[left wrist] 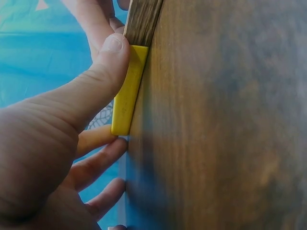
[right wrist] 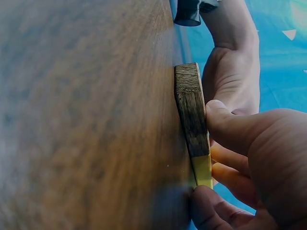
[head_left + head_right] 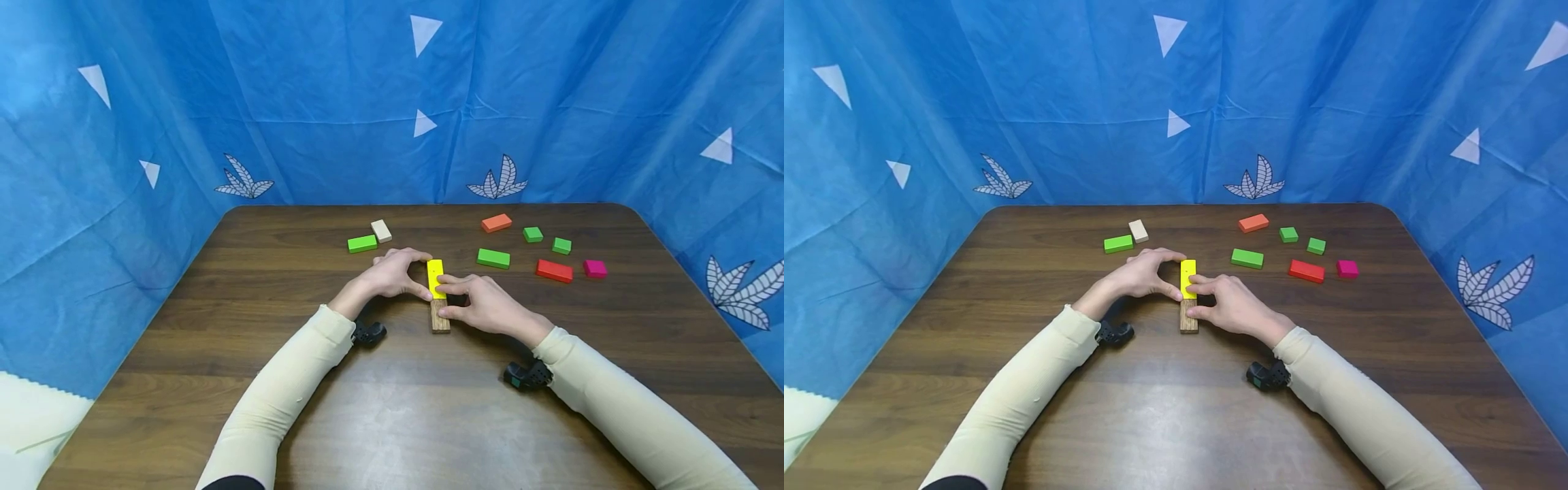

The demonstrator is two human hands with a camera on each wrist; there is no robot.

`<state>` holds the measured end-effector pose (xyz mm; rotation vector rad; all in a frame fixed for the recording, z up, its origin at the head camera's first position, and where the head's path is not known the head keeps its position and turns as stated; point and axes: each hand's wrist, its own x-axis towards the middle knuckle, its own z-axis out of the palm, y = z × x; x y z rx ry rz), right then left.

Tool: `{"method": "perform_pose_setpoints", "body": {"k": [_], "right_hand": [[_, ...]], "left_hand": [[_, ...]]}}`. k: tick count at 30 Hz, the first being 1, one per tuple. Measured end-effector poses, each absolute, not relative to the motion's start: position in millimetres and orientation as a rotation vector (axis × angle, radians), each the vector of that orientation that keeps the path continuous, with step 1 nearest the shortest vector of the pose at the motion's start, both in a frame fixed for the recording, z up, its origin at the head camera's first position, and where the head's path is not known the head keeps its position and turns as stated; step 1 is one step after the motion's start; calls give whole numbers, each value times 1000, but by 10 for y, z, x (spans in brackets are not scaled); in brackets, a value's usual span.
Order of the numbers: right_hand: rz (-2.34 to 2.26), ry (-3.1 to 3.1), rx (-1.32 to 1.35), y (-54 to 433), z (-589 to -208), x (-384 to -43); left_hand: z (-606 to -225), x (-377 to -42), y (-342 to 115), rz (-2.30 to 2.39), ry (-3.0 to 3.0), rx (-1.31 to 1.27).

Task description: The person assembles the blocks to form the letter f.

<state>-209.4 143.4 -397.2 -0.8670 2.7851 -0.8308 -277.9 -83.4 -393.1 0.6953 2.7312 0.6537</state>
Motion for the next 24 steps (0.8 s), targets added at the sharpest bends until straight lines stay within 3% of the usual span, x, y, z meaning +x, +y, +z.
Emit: {"method": "perform_pose_setpoints", "body": {"k": [13,24], "right_hand": [[-834,2762,-852,1440,-3961,-2110],[-834,2754,-854,1439,-3963,-2109]], "left_hand": [[-3796,-2806,-1041,692,2717,846],[-3703,-2912,-1516,996,2854,681]]}}
